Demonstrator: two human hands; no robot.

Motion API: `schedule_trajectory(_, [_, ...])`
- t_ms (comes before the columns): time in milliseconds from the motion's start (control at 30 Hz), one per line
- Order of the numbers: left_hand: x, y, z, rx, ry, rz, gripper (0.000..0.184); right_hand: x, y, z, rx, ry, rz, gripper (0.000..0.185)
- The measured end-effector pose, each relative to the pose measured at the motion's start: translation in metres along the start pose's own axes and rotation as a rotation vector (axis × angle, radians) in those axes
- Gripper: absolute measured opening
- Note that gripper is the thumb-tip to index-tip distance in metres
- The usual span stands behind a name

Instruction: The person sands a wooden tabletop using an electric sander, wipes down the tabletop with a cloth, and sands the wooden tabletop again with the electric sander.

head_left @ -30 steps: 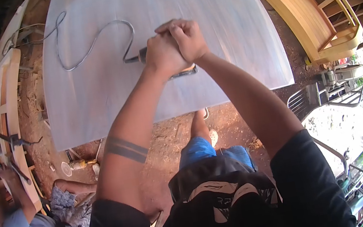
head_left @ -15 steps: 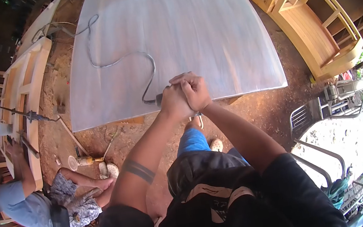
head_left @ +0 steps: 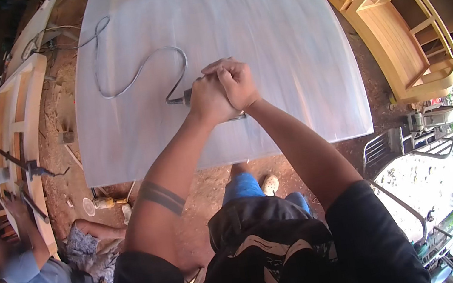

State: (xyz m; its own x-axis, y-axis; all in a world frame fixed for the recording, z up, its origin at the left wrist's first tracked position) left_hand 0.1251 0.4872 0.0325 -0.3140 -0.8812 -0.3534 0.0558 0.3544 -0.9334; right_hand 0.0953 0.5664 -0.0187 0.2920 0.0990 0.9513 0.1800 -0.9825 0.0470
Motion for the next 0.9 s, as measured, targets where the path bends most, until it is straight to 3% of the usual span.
schedule_trajectory(433, [0.15,-0.01,-0.249,-0.111,0.069,-0.133,0.03,-0.097,-0.001,-0.272,0.021,0.077,-0.121,0.032])
schedule_trajectory(600, [0.201,-0.018,-0.337,-0.012,0.122,-0.167,0.036,-0.138,-0.009,-0.371,0.019,-0.012,0.056,0.031])
schedule_trajectory(667, [0.196,-0.053,-0.363,0.106,0.047,-0.104,0.044,-0.146,-0.007,-0.404,-0.026,-0.074,0.036,0.034])
schedule_trajectory(800, [0.224,-0.051,-0.408,-0.053,0.013,-0.131,0.044,-0.164,-0.006,-0.459,-0.064,-0.056,0.033,0.034])
schedule_trajectory(900, [0.248,-0.051,-0.431,-0.217,0.203,-0.051,0.048,-0.18,-0.004,-0.498,-0.036,-0.068,-0.016,0.033])
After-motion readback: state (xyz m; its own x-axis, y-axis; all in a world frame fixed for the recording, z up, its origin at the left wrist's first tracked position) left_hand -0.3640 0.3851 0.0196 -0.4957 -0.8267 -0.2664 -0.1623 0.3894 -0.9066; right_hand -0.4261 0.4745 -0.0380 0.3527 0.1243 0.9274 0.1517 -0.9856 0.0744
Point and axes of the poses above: each hand's wrist, its own z-axis away from the middle knuckle, its own y-axis out of the palm, x = y × z, the point moved 3 cm from there along -z, towards the middle knuckle, and after that the axes turned 1 degree about y, right-handed, at the moved point
